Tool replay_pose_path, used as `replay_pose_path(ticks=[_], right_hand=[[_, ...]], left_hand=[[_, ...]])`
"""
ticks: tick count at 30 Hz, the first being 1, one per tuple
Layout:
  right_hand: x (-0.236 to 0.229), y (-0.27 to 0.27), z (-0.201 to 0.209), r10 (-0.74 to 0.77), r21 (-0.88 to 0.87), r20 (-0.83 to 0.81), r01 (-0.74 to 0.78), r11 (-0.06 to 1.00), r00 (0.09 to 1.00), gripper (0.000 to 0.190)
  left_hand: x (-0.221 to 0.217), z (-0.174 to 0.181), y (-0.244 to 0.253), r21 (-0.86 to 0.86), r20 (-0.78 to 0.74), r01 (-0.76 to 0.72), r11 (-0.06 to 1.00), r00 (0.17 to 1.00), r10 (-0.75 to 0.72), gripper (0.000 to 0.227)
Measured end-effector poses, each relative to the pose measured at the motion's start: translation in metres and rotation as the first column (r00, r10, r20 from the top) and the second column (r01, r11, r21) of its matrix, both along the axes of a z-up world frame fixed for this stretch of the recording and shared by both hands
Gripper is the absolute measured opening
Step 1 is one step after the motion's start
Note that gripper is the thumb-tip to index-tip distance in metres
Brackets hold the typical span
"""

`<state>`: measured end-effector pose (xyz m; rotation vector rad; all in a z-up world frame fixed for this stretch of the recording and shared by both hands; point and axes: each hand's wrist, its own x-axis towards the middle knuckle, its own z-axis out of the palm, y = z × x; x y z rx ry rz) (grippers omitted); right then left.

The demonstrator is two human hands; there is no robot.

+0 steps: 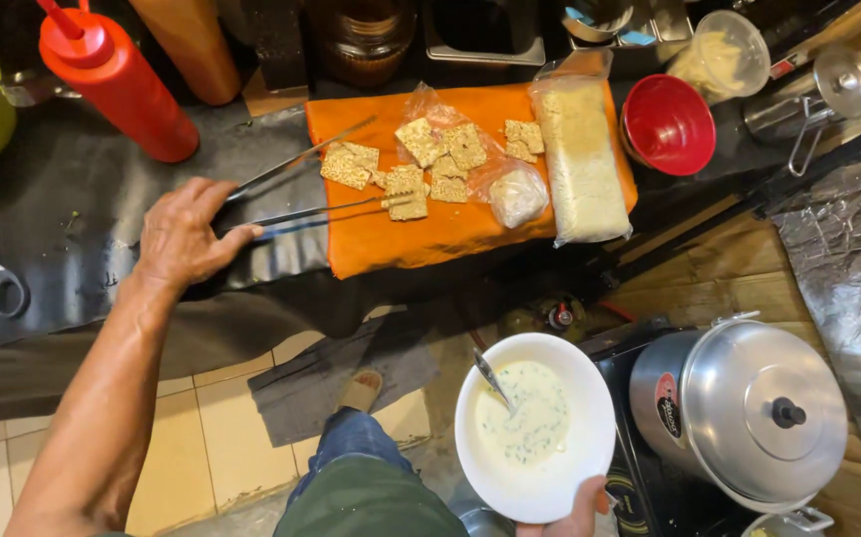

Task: Dipping thin rectangular crackers or tempeh into batter and frying them in a pan of hot oil.

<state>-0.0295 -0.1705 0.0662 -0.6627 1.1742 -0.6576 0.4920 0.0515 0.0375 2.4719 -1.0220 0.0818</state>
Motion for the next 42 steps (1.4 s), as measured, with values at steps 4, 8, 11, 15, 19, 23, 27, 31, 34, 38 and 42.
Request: replay_pose_path(ticks=[4,8,11,15,19,23,27,31,34,38,42], right_hand=[[0.05,-0.019,-0.017,0.028,-0.006,0.052,-0.027,1.0,0.998,0.094],[0.065,-0.011,-0.008,0.075,0.0,0.151,-0.076,0.997,0.986,0.091],[0.075,-0.002,-0.003,0.08,-0.05,0.159,-0.073,0.996,0.984,0.091],[0.081,0.006,0.002,0.083,-0.005,0.143,-0.083,0.997,0.986,0.092],[0.087,0.015,0.007,0.048,0.043,0.095,-0.052,0.998,0.994,0.092],[0.086,0.015,0.01,0.088,0.038,0.13,-0.093,0.995,0.988,0.092],[0.078,0.016,0.006,0.089,0.042,0.135,-0.095,0.995,0.987,0.092],[0.077,0.018,0.01,0.1,-0.006,0.201,-0.101,0.995,0.974,0.087],[0.076,0.02,0.01,0.111,-0.011,0.228,-0.111,0.994,0.967,0.086],[0.068,0.015,0.008,0.092,0.029,0.291,-0.105,0.994,0.952,0.085],[0.06,0.014,0.005,0.086,0.043,0.304,-0.104,0.994,0.949,0.086]], left_hand=[[0.016,-0.012,0.009,0.005,0.059,0.03,1.0,0.998,-0.03,0.063],[0.024,-0.01,0.016,0.046,0.028,0.015,0.999,0.999,-0.016,0.062],[0.03,-0.013,0.025,0.057,0.032,0.033,0.998,0.999,-0.035,0.065],[0.035,-0.014,0.03,0.04,0.026,0.065,0.997,0.997,-0.066,0.068],[0.037,-0.016,0.033,0.085,0.016,0.064,0.994,0.998,-0.065,0.07],[0.04,-0.021,0.034,0.079,0.025,0.082,0.993,0.996,-0.084,0.068],[0.04,-0.023,0.037,0.101,0.055,0.09,0.991,0.994,-0.096,0.069],[0.048,-0.026,0.039,0.105,0.062,0.115,0.988,0.991,-0.122,0.068],[0.037,-0.014,0.036,0.117,-0.015,0.168,0.979,0.986,-0.167,0.069],[-0.004,0.012,0.008,0.08,0.304,0.121,0.989,0.942,-0.14,0.08],[-0.088,0.013,-0.022,-0.31,-0.207,0.048,0.95,0.971,-0.116,0.045]])
